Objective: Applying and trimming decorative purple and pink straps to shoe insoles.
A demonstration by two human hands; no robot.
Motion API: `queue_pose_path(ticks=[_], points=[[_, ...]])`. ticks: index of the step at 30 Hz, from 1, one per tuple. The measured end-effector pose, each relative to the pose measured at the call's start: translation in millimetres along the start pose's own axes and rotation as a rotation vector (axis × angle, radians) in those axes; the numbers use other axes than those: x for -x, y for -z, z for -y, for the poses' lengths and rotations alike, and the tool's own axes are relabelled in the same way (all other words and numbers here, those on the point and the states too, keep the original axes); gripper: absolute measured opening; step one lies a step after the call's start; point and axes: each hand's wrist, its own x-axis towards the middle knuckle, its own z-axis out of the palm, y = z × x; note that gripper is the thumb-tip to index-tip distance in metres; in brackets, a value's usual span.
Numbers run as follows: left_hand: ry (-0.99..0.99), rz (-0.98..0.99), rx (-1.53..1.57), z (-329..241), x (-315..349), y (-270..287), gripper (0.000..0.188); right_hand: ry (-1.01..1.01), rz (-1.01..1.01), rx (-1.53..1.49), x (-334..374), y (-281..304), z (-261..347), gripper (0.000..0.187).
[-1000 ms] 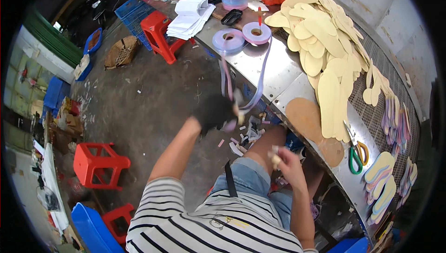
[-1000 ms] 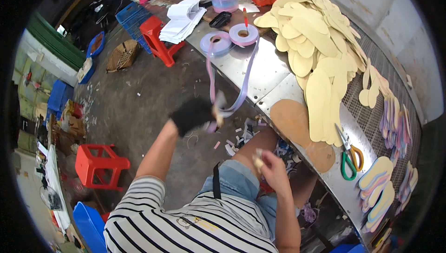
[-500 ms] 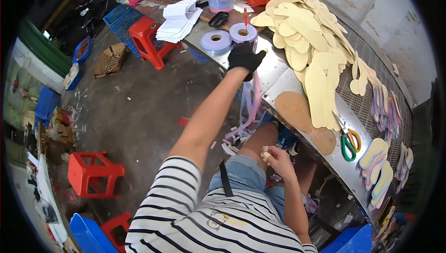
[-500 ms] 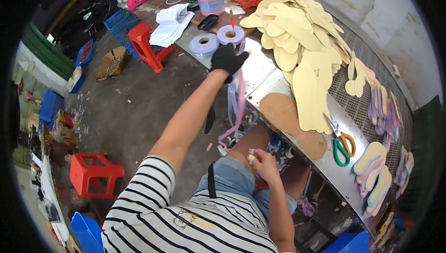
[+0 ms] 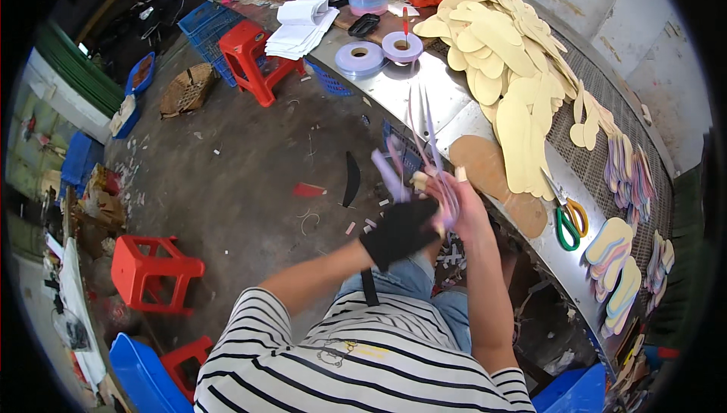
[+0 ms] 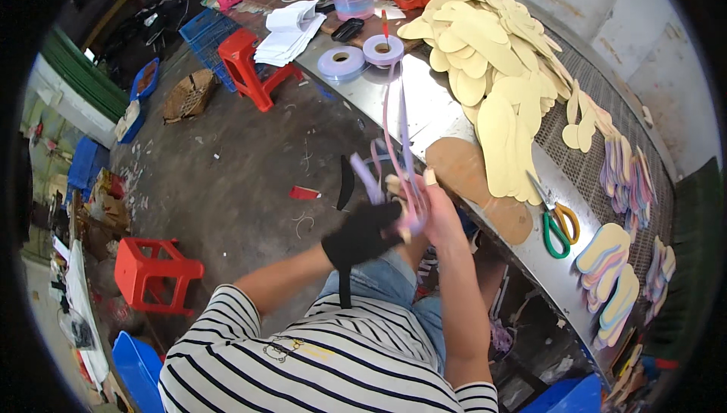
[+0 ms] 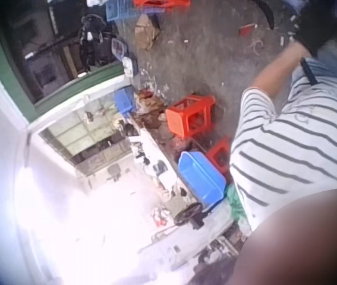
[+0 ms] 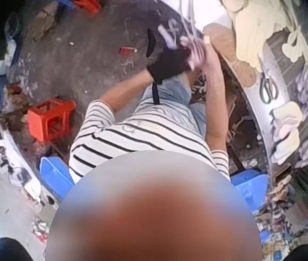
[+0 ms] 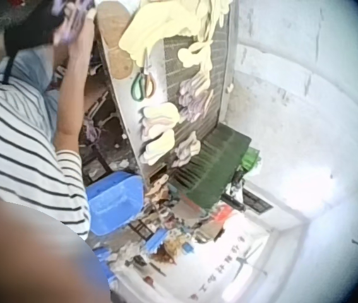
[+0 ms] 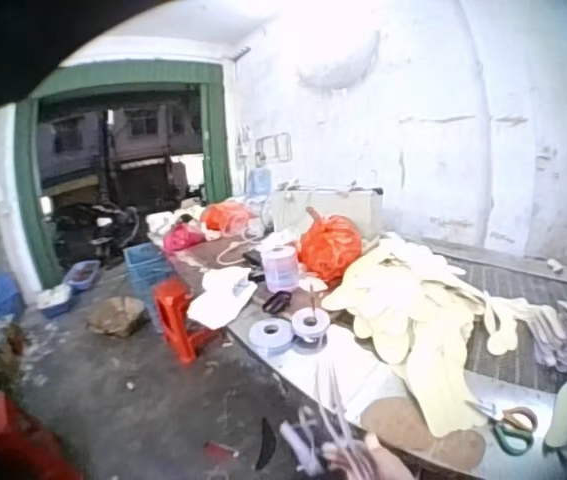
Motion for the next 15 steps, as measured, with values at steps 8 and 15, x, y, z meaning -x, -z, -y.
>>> queue_pose_path(ticks=[8,15], points=[[0.507,0.632,1.063,-9,-37,-25,0.034,0.181,-0.204,0.886,185,-48,36,0.044],[0.289,0.15,2.348,-60,-131,-47,0.038,0.2,-0.643,0.995,405,-60,87,0.057]])
